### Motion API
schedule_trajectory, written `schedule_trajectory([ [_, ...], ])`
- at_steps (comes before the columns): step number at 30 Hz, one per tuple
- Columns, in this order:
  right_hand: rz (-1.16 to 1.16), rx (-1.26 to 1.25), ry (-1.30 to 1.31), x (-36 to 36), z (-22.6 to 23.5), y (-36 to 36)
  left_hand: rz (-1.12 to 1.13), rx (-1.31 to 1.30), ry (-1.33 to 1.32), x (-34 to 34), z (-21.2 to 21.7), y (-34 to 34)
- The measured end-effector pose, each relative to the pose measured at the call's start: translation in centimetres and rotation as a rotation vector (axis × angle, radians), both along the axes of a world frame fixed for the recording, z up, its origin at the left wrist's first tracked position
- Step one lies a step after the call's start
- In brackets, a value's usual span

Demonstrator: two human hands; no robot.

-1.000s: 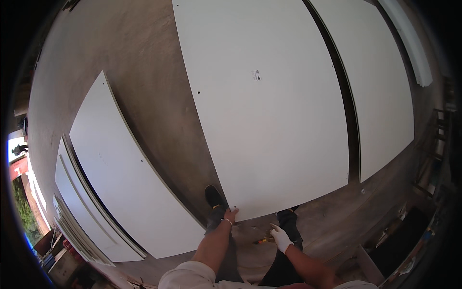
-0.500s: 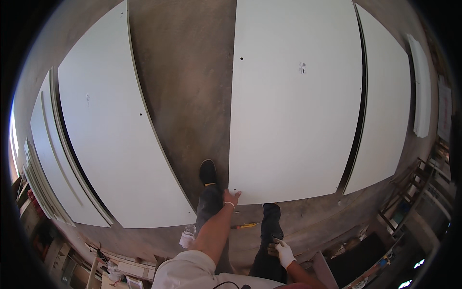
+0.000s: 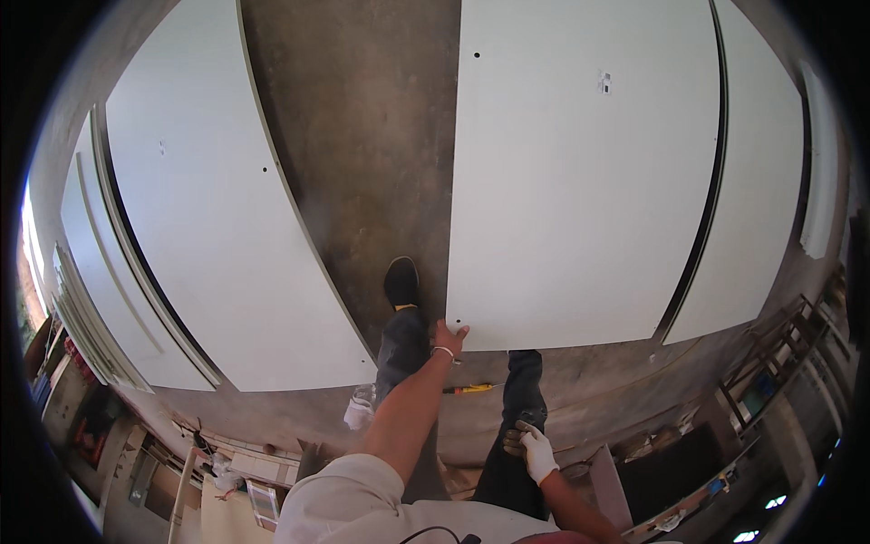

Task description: The person scrapes a large white panel with a squeegee, then wipes it with a cloth after applying liquid from a bottle. They repeat this process on another panel and then stack the cleaned panels.

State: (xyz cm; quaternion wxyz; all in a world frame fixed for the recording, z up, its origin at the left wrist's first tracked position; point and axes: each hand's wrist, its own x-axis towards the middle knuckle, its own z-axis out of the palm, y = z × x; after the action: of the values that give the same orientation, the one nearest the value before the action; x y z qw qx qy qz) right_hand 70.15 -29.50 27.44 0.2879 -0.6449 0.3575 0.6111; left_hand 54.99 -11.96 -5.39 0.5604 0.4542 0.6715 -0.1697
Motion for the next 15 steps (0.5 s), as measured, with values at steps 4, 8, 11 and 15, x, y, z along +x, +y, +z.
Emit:
schedule_trajectory([
  [4,-0.038,0.026,0.034,0.8,-1.8,0.7,0.024,0.044,0.006,0.1,-0.4,-1.3],
  [8,-0.107,0.131,0.046,2.5,-6.2,2.7,0.072,-0.016,-0.033,0.3,0.4,-0.4],
  [11,-0.129,0.202,0.075,5.9,-12.3,5.2,-0.021,-0.098,0.063,1.2,1.5,1.9],
  [15,-0.284,0.411,-0.035,16.0,-23.2,10.8,0.096,0.007,-0.064,3.4,2.7,6.3],
])
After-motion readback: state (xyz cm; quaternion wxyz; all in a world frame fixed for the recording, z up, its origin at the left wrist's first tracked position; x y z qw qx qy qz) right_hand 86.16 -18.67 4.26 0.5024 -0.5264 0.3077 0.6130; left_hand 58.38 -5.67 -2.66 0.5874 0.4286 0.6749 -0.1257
